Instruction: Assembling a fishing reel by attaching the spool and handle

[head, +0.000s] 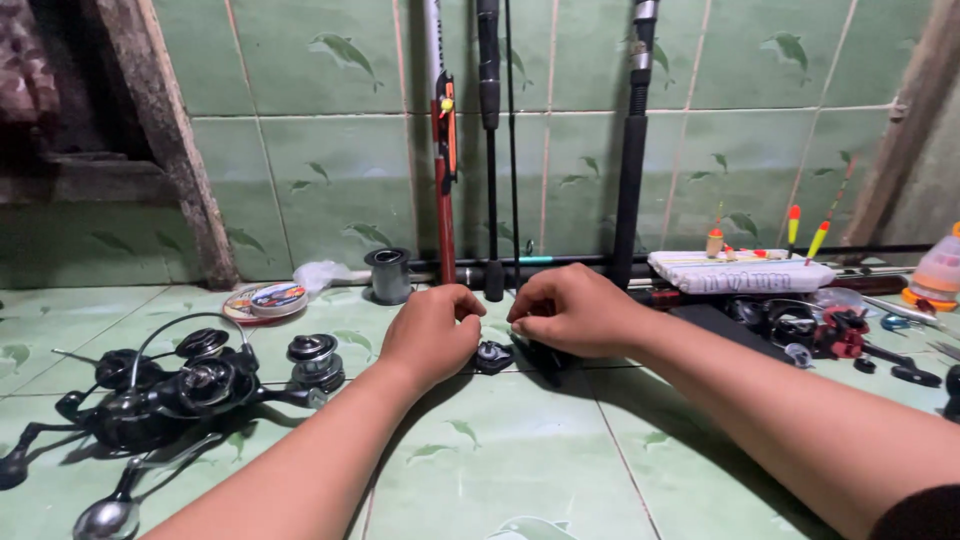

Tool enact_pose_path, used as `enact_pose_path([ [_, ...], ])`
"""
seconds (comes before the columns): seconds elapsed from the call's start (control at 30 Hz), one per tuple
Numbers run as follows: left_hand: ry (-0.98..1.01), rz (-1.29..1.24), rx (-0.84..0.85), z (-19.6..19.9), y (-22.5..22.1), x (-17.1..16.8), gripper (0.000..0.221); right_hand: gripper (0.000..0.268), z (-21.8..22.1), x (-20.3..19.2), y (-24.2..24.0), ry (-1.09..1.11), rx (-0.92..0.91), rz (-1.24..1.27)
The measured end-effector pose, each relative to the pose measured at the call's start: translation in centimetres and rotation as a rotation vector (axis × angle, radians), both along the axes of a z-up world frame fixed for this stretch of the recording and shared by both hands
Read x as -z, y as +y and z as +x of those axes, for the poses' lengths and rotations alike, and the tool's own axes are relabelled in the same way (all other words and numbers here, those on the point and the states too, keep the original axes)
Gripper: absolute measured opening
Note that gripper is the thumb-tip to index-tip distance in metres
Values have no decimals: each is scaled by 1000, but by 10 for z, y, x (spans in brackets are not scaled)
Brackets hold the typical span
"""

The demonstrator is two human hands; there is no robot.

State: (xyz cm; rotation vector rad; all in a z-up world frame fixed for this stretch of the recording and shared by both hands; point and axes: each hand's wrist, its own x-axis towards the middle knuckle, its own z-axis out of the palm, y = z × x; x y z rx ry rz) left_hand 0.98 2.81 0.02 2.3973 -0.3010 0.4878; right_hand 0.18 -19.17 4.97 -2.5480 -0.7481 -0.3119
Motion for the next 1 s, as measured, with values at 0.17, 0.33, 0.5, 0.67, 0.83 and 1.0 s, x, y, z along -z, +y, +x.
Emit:
enact_pose_path([
  [0.17, 123, 47, -28, -7, 0, -11, 27, 11, -7, 23, 1, -220, -93, 35],
  [0.33, 192, 68, -6, -5, 0, -17, 34, 12, -10, 36, 0, -390, -91, 54],
  [0.5, 315, 32, 186, -18, 3, -30, 47, 8, -8, 38, 1, -438, -170, 110],
  [0.67, 371, 188, 211, -31, 0, -35, 68, 7, -6, 38, 5, -499, -254, 93],
  [0.83, 330, 223, 204, -36, -4, -32, 47, 5, -10, 34, 8, -548, -310, 54],
  [1.0, 279, 187, 205, -34, -8, -28, 43, 4, -2, 38, 5, -534, -301, -26],
])
